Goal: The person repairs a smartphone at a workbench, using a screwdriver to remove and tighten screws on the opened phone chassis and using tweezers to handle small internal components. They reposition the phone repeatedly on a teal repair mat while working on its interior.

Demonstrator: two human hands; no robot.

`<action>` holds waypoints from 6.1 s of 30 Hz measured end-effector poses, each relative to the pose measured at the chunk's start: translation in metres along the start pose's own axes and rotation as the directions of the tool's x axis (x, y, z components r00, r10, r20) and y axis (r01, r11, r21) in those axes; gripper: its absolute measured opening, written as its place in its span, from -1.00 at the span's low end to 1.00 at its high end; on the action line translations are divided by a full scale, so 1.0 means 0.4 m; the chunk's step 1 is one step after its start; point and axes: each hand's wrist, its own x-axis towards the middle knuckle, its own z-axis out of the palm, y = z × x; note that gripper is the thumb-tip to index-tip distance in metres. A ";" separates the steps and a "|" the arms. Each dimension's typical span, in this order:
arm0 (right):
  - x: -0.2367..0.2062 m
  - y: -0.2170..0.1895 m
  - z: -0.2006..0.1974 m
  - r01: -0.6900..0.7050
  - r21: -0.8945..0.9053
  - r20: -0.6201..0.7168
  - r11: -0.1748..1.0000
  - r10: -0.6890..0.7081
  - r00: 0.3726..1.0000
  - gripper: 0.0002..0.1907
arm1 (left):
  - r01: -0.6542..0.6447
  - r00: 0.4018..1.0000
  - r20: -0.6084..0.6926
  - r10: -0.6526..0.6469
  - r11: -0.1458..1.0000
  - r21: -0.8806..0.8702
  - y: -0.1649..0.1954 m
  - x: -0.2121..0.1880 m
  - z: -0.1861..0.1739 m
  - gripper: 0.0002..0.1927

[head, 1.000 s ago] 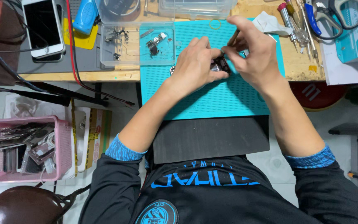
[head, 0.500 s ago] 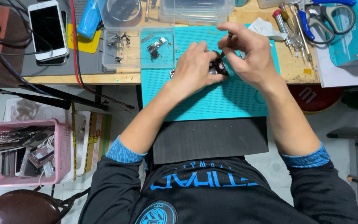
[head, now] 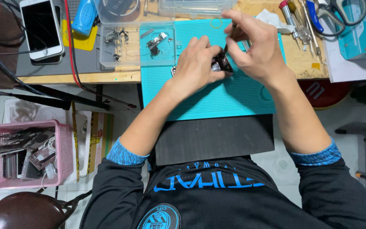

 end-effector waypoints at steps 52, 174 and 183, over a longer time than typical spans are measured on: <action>-0.022 0.033 0.033 -0.059 -0.095 -0.098 0.994 0.050 0.994 -0.32 | 0.043 0.999 0.014 -0.042 0.997 -0.063 -0.009 0.024 -0.013 -0.44; 0.183 -0.049 0.201 0.149 0.348 -0.043 0.925 -0.143 0.989 -0.33 | 0.268 0.894 -0.437 -0.096 0.897 0.352 -0.335 -0.152 -0.323 -0.87; 0.020 0.046 0.098 -0.024 0.233 -0.101 0.972 0.049 0.994 -0.33 | -0.085 0.965 -0.241 0.103 0.993 0.085 -0.200 -0.051 -0.172 -0.66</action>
